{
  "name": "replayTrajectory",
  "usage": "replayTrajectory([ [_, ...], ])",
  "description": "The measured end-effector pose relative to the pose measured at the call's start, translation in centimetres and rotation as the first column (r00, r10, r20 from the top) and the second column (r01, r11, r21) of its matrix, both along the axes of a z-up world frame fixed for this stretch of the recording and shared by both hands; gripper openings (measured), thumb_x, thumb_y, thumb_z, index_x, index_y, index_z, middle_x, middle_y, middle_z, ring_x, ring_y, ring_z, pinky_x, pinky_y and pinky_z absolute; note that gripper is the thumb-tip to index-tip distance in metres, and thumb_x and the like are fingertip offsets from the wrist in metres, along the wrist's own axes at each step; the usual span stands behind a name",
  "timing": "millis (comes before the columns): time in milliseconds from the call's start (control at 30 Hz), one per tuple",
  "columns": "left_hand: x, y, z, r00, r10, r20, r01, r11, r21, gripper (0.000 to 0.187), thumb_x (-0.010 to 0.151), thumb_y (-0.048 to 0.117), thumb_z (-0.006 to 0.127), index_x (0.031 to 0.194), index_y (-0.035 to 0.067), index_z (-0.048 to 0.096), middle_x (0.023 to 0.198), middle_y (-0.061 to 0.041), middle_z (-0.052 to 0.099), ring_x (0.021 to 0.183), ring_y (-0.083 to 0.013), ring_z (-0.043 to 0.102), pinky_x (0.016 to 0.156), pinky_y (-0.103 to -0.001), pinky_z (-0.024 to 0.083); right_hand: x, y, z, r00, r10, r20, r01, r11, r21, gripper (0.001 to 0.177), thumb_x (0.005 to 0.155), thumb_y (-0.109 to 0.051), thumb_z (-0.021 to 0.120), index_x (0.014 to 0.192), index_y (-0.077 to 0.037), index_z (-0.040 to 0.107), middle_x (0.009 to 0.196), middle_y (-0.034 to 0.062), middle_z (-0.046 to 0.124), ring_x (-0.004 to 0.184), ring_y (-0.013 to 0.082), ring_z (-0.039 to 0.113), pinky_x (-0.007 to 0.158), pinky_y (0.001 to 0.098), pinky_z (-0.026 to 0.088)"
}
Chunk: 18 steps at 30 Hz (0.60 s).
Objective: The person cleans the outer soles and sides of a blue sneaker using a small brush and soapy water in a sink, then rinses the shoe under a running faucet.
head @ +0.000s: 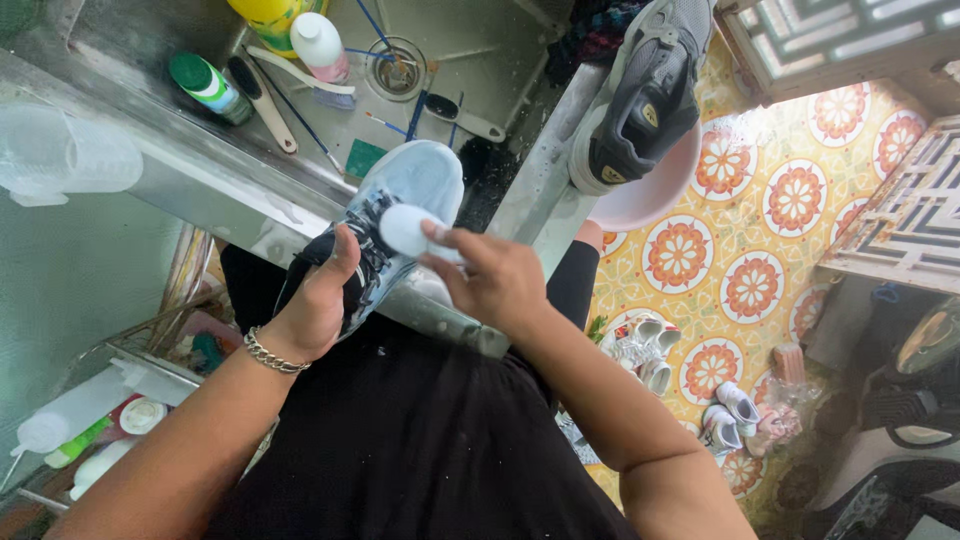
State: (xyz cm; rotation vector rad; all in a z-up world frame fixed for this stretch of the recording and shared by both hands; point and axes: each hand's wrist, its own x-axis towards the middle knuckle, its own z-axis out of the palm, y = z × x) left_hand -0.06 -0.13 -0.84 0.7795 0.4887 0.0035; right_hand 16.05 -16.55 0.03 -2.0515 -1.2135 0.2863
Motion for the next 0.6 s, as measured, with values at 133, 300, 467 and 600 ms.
replayTrajectory([
  [133, -0.1, 0.0, -0.4, 0.999, 0.002, -0.054, -0.001, 1.000, 0.008, 0.077, 0.103, 0.058, 0.044, 0.147, -0.004, 0.047, 0.146, -0.014, 0.056, 0.135, -0.0213, 0.052, 0.115, -0.038, 0.041, 3.3, 0.7, -0.2, 0.983, -0.181, 0.029, 0.182, 0.981, -0.061, 0.030, 0.093, -0.027, 0.082, 0.119, -0.018, 0.070, 0.075, 0.0114, 0.073, 0.059, 0.0263, 0.072, 0.051, 0.0373, 0.051],
  [300, 0.1, 0.0, 0.2, 1.000, -0.010, 0.000, 0.010, 1.000, 0.008, 0.076, 0.102, 0.058, 0.042, 0.149, -0.001, 0.044, 0.147, -0.012, 0.054, 0.136, -0.0196, 0.051, 0.115, -0.038, 0.040, 0.6, 0.1, 0.3, 0.999, -0.030, 0.016, 0.031, 0.997, -0.067, 0.028, 0.089, -0.027, 0.083, 0.113, -0.020, 0.071, 0.084, 0.0101, 0.076, 0.062, 0.0254, 0.074, 0.050, 0.0370, 0.053],
  [467, 0.5, -0.1, 0.5, 0.999, 0.001, 0.033, 0.000, 1.000, -0.027, 0.076, 0.103, 0.056, 0.043, 0.150, -0.003, 0.043, 0.149, -0.012, 0.052, 0.138, -0.0208, 0.050, 0.117, -0.038, 0.039, 2.5, 0.4, -0.6, 0.989, -0.146, -0.038, 0.147, 0.989, 0.029, 0.029, 0.093, -0.024, 0.081, 0.114, -0.013, 0.065, 0.107, 0.0105, 0.078, 0.065, 0.0254, 0.074, 0.056, 0.0359, 0.054],
  [600, 0.5, 0.0, 0.8, 1.000, -0.015, 0.020, 0.015, 1.000, 0.001, 0.079, 0.103, 0.059, 0.039, 0.151, -0.003, 0.040, 0.148, -0.016, 0.052, 0.138, -0.0238, 0.050, 0.116, -0.041, 0.041, 0.3, 0.2, -0.6, 0.997, -0.074, 0.003, 0.074, 0.997, 0.012, 0.028, 0.089, -0.026, 0.084, 0.113, -0.017, 0.070, 0.094, 0.0087, 0.076, 0.061, 0.0255, 0.073, 0.053, 0.0348, 0.053],
])
